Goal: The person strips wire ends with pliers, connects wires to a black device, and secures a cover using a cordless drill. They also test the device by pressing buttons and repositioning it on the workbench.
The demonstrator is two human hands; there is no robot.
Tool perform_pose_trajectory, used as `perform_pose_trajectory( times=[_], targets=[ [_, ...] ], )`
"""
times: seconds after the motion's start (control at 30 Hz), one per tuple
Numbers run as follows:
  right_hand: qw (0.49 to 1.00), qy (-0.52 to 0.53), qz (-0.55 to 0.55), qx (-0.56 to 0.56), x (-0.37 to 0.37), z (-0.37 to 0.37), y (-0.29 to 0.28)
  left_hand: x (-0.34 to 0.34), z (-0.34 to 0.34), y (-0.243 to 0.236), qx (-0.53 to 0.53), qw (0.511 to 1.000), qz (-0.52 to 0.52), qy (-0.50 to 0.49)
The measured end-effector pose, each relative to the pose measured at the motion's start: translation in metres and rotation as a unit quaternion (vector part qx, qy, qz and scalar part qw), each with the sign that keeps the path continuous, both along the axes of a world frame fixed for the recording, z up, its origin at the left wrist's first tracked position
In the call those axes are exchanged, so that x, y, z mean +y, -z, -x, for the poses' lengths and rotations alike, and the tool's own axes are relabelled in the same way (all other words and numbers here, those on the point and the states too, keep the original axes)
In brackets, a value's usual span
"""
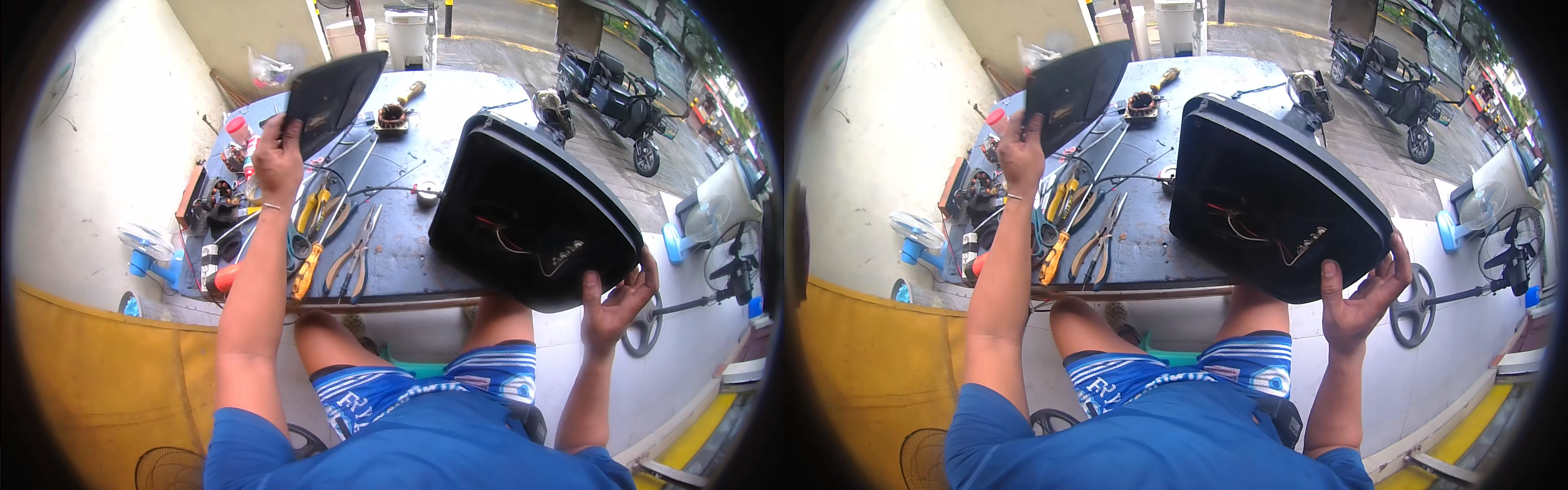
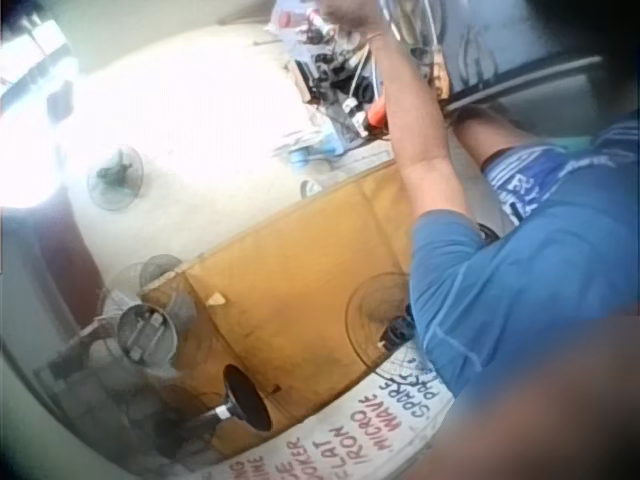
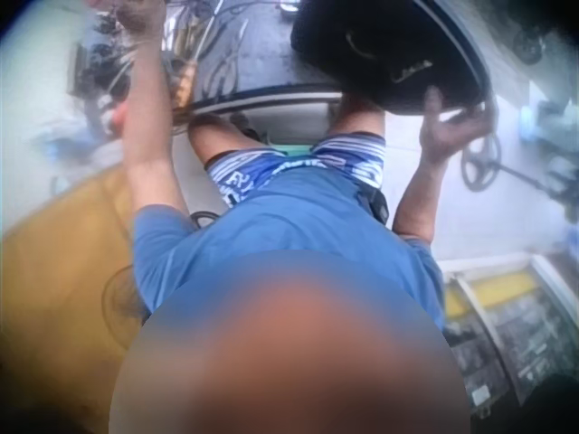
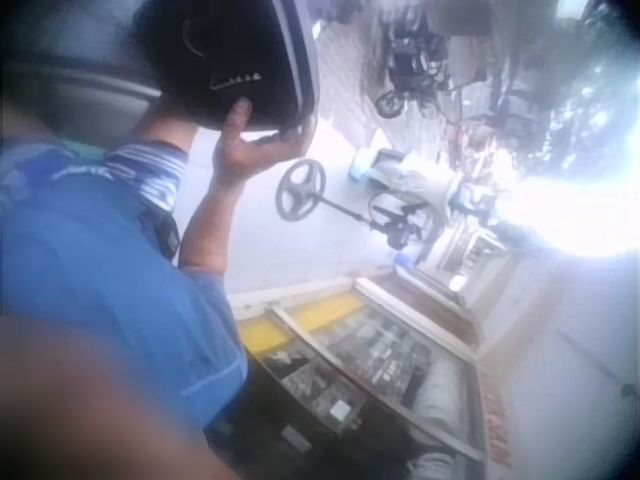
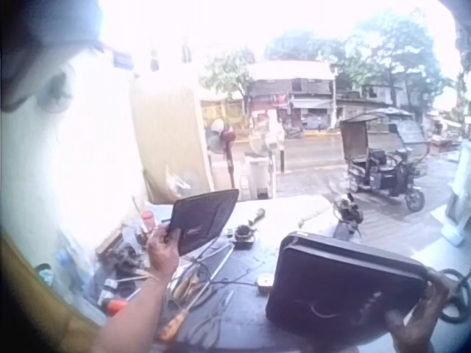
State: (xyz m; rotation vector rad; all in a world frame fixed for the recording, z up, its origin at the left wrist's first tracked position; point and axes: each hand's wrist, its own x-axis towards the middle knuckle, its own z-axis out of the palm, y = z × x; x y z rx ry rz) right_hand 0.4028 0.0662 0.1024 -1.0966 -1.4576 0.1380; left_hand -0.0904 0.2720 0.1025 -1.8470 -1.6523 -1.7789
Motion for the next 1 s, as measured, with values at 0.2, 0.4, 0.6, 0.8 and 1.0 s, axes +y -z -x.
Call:
perform_pose_trajectory(
  times=[0.2,0.4,0.6,0.8,1.0],
  targets=[
    [0.999,0.015,0.003,-0.031,-0.003,-0.002,-0.013,0.004,0.034,-0.043,-0.354,0.922,-0.127,0.092],
    [0.997,0.05,-0.001,-0.055,-0.002,-0.002,-0.019,-0.025,0.04,-0.055,-0.489,0.853,-0.074,0.166],
    [0.958,0.161,-0.149,-0.183,-0.013,0.006,-0.04,-0.057,0.017,-0.057,-0.513,0.828,-0.019,0.226],
    [0.997,-0.073,0.036,-0.009,-0.034,0.053,-0.057,-0.087,-0.021,-0.063,-0.422,0.81,0.074,0.4],
    [0.99,-0.103,0.091,0.039,-0.054,0.059,-0.031,-0.109,-0.115,-0.014,-0.327,0.837,0.09,0.43]
  ],
)
